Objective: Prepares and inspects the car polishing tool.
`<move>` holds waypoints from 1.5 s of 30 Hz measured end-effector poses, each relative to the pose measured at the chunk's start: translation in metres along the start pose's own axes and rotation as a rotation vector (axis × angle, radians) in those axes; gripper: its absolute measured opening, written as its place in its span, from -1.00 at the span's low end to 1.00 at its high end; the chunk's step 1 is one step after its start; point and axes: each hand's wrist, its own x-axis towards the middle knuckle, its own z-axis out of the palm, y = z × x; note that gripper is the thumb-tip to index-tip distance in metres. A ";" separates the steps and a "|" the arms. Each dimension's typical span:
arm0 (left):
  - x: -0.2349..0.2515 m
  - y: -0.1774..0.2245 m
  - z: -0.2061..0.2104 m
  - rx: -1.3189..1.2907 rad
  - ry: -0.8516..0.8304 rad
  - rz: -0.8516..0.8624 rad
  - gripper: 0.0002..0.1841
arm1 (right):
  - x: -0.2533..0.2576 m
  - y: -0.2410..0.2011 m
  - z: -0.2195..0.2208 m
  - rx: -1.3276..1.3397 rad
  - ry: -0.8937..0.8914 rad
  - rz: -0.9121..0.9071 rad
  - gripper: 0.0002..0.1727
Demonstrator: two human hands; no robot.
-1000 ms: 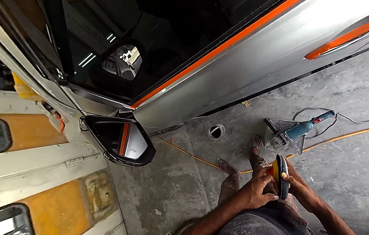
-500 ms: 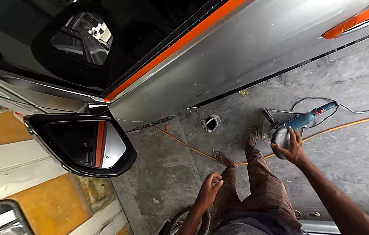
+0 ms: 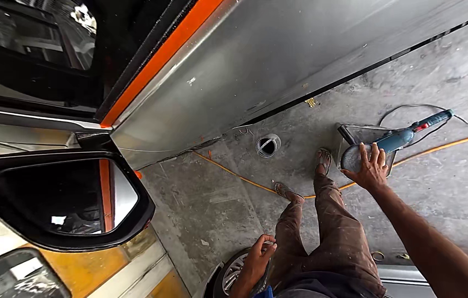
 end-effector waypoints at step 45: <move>0.014 0.001 -0.033 0.033 0.050 0.005 -0.62 | -0.042 -0.027 0.002 -0.008 0.039 0.166 -0.33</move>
